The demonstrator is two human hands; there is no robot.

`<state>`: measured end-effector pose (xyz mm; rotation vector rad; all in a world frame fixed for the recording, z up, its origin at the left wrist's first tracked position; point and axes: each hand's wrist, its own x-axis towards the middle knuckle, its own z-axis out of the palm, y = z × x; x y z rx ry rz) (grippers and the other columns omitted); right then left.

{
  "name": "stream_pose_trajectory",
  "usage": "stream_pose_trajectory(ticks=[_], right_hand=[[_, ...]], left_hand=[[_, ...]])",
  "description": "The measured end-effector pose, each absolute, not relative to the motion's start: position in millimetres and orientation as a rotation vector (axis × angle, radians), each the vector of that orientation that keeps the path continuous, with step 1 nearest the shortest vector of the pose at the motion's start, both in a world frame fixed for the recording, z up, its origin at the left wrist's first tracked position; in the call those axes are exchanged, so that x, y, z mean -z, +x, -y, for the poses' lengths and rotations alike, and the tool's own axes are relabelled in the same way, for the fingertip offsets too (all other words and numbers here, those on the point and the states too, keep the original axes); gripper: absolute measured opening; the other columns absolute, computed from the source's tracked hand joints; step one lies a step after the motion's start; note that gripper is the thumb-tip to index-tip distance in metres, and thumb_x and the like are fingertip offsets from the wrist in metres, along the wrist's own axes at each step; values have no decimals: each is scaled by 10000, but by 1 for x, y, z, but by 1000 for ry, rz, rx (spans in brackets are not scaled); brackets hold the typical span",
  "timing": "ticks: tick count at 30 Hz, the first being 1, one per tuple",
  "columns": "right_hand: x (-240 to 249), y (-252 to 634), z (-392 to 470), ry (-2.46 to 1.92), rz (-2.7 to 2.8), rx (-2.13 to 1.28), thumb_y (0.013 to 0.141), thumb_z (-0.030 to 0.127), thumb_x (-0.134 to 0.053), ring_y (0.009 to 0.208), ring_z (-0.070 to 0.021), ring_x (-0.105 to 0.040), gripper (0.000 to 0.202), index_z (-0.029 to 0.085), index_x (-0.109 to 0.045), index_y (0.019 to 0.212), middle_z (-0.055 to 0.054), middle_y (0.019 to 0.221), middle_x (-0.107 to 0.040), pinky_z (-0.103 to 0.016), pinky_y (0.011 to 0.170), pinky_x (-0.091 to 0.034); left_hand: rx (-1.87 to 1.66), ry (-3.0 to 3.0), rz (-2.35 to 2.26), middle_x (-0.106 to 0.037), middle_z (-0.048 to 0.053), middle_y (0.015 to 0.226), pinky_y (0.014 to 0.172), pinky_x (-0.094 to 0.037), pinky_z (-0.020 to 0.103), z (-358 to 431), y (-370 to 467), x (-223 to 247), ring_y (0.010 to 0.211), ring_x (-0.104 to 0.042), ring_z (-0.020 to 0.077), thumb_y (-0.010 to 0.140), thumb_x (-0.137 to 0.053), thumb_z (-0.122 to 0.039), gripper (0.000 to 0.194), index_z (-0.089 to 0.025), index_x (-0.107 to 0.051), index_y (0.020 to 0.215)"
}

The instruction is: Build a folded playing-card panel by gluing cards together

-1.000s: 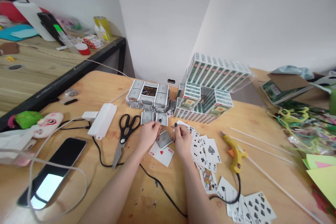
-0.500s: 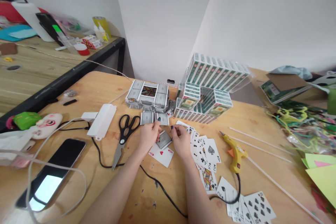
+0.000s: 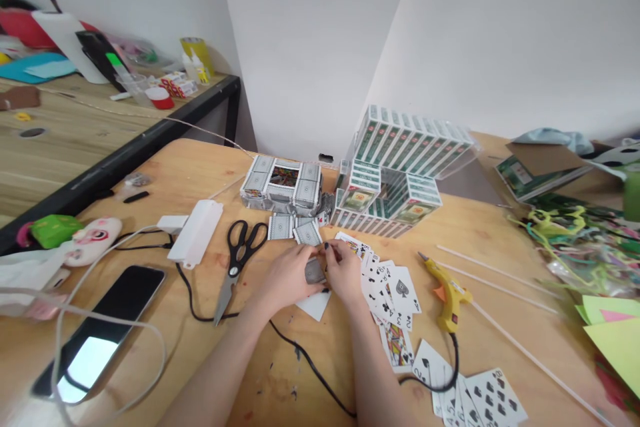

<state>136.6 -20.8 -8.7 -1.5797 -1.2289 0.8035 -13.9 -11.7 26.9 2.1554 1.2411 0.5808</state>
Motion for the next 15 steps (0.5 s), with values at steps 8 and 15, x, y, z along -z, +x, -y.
stream_pose_trajectory(ticks=[8,15], right_hand=[[2,133,22,-1464,1398,-863,877,298,-409,856,-201,-641,282,224,-638,1022,-50,929,-706,-321,792,-472],[3,133,21,-1457,1398,-881,849,276,-450,927,-209,-638,293,230,-655,1053,-50,1043,-701,-350,864,-466]], left_hand=[[-588,2215,-1263,-545,66,1022,756,-476,334,9,-13,-30,919,-586,231,679,-679,-294,320,-213,-554,962],[-610,2287,-1301,-544,71,1013,804,-459,357,6,-14,-24,975,-549,247,684,-668,-293,323,-207,-547,970]])
